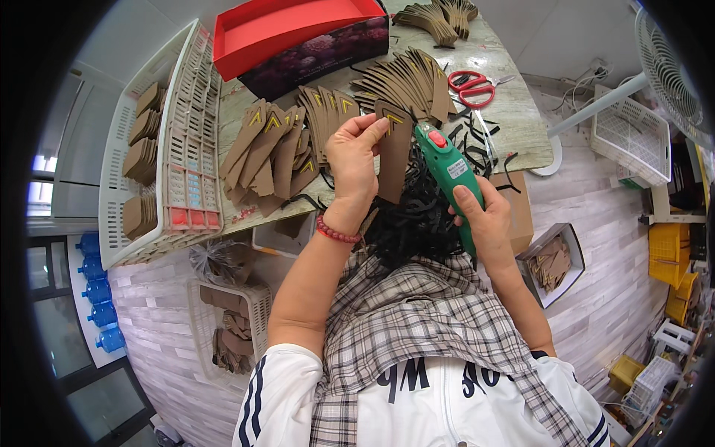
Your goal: The person uses a green rotary cutter to trim the edges of small brown cardboard pieces on a table. They handle the pieces one at a time, rotating them as needed, and place trimmed pieces back on the table. A second person briefly enters to move a basket of cardboard.
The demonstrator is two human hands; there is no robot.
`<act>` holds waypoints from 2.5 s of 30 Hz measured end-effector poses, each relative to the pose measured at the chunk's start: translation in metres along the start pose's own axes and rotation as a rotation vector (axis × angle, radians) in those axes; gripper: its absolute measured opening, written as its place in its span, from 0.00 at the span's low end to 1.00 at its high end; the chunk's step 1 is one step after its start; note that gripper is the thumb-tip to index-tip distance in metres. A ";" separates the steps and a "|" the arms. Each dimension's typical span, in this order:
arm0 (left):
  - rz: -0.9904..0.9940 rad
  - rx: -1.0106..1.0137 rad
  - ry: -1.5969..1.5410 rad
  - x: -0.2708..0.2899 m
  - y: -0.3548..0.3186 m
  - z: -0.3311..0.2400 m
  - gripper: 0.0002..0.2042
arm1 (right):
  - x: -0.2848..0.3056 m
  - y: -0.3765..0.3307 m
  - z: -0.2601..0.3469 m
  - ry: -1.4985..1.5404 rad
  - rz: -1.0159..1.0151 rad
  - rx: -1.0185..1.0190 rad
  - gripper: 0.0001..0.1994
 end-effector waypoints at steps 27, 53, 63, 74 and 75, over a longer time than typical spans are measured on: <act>0.364 -0.007 0.361 0.001 0.007 -0.019 0.05 | 0.013 -0.001 0.007 -0.036 0.078 -0.030 0.17; 0.274 -0.972 1.873 0.053 0.091 0.012 0.16 | 0.008 0.000 -0.007 -0.056 0.012 -0.062 0.17; -0.022 -0.247 0.254 0.038 0.050 0.006 0.07 | -0.003 0.003 -0.012 -0.054 0.001 -0.037 0.16; -0.090 0.111 -0.223 0.007 0.014 -0.006 0.05 | -0.007 -0.003 -0.010 -0.082 0.000 -0.012 0.17; -0.095 0.110 -0.229 0.006 0.013 -0.003 0.05 | -0.007 -0.003 -0.010 -0.080 -0.003 -0.012 0.17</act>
Point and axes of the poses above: each hand's wrist, its own y-axis towards the middle knuckle, its own x-axis out of the back of the hand, z = x × y, the point moved 1 cm from there along y, towards the middle knuckle, and after that the axes turned 7 degrees about -x, right-handed, at the moved point
